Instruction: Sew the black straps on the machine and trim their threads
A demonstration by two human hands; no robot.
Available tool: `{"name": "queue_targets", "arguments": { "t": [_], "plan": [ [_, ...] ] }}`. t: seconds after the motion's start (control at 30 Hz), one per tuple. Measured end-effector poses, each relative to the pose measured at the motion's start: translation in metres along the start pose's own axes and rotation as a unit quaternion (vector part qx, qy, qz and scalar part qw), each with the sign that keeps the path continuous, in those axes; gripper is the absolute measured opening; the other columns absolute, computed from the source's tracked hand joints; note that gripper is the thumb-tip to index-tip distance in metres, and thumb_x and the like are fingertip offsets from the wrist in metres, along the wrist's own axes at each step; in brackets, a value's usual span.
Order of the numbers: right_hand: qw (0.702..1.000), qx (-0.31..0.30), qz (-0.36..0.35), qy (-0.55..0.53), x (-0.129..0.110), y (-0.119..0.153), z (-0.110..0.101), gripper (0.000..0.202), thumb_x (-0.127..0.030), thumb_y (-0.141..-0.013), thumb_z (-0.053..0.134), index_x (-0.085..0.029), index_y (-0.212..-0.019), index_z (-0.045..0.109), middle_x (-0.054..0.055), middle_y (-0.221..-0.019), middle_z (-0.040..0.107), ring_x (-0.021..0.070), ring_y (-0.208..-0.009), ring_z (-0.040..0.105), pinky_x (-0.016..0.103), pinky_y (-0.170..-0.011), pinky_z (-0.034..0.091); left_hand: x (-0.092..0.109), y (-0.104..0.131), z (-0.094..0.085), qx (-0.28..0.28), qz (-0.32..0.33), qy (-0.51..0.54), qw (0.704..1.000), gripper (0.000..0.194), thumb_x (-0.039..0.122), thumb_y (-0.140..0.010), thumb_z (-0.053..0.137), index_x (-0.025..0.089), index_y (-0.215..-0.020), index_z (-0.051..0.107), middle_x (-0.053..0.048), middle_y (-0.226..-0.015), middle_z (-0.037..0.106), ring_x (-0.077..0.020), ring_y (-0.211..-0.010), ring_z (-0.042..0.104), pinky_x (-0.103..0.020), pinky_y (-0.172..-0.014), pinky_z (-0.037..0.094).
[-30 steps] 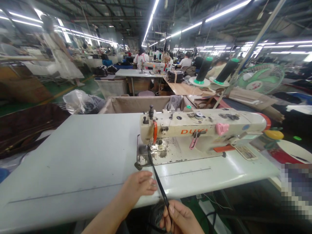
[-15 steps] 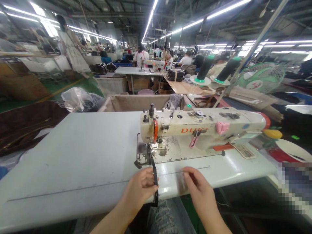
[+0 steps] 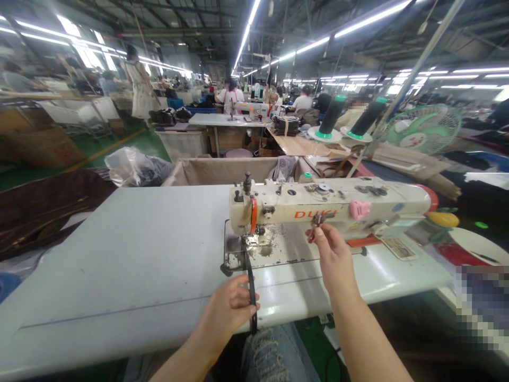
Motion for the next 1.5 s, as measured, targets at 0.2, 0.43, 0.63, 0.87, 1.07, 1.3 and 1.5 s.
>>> {"name": "queue_targets", "arguments": {
  "t": [0.2,0.43,0.63,0.87,1.07,1.3,1.5],
  "plan": [
    [0.999,0.006,0.044,-0.011,0.007,0.015,-0.004,0.046,-0.068,-0.091,0.073,-0.023,-0.094,0.070,-0.003,-0.072,0.062,0.0168,-0.070,0.053,0.031,-0.069,0.045,-0.005,-0.002,-0.001,0.000,-0.020,0.013,1.000,0.067,0.043,-0.070,0.095,0.018,-0.127,0.070,-0.008,-0.096,0.080,-0.0278,-0.093,0.080,-0.037,-0.081,0.063],
    [0.985,-0.063,0.149,-0.053,0.043,0.064,0.010,0.062,-0.083,-0.080,0.075,-0.023,-0.085,0.067,0.003,-0.073,0.073,0.0181,-0.064,0.058,0.031,-0.063,0.047,-0.001,0.000,0.001,0.030,-0.036,0.032,0.998,0.067,0.052,-0.069,0.096,0.017,-0.120,0.072,-0.004,-0.084,0.075,-0.0272,-0.086,0.079,-0.038,-0.078,0.064],
    [0.963,-0.167,0.207,-0.045,0.062,0.111,0.030,0.055,-0.078,-0.089,0.067,-0.023,-0.091,0.067,-0.002,-0.069,0.061,0.0195,-0.067,0.056,0.031,-0.065,0.045,0.002,0.006,0.003,0.037,-0.043,0.034,0.998,0.067,0.044,-0.067,0.095,0.017,-0.124,0.072,-0.005,-0.091,0.077,-0.0268,-0.089,0.078,-0.035,-0.078,0.061],
    [0.955,-0.242,0.140,0.100,0.040,0.129,0.042,0.037,-0.058,-0.095,0.055,-0.023,-0.092,0.063,0.000,-0.080,0.056,0.0228,-0.078,0.055,0.035,-0.073,0.044,0.004,0.012,0.003,0.019,-0.043,0.027,0.999,0.079,0.031,-0.063,0.094,0.017,-0.136,0.067,-0.005,-0.095,0.076,-0.0252,-0.089,0.077,-0.032,-0.076,0.057],
    [0.943,-0.285,0.101,0.139,0.031,0.140,0.052,0.023,-0.044,-0.096,0.055,-0.023,-0.093,0.065,0.002,-0.084,0.063,0.0247,-0.081,0.062,0.037,-0.077,0.048,-0.001,0.019,0.006,0.003,-0.049,0.007,0.999,0.081,0.030,-0.067,0.092,0.021,-0.141,0.062,-0.002,-0.093,0.073,-0.0197,-0.078,0.073,-0.027,-0.065,0.055],
    [0.930,-0.306,0.031,0.201,0.023,0.147,0.054,0.013,-0.031,-0.101,0.055,-0.023,-0.097,0.065,0.004,-0.088,0.067,0.0267,-0.086,0.066,0.040,-0.079,0.049,-0.019,0.022,0.004,0.031,-0.037,-0.002,0.999,0.075,0.043,-0.069,0.094,0.021,-0.130,0.056,-0.001,-0.091,0.068,-0.0184,-0.064,0.071,-0.029,-0.056,0.058],
    [0.923,-0.309,-0.012,0.229,0.021,0.151,0.057,0.007,-0.023,-0.102,0.059,-0.023,-0.099,0.065,0.004,-0.089,0.068,0.0269,-0.086,0.068,0.039,-0.077,0.051,-0.028,0.029,0.006,-0.004,-0.096,0.024,0.995,0.056,0.055,-0.076,0.089,0.020,-0.111,0.064,-0.006,-0.102,0.069,-0.0218,-0.080,0.076,-0.034,-0.067,0.063]
  ]
}}
Point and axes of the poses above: each hand's wrist, its own y-axis away from the middle knuckle, its own z-axis out of the palm, x = y × z, the point moved 8 cm from there along -y, towards the middle knuckle
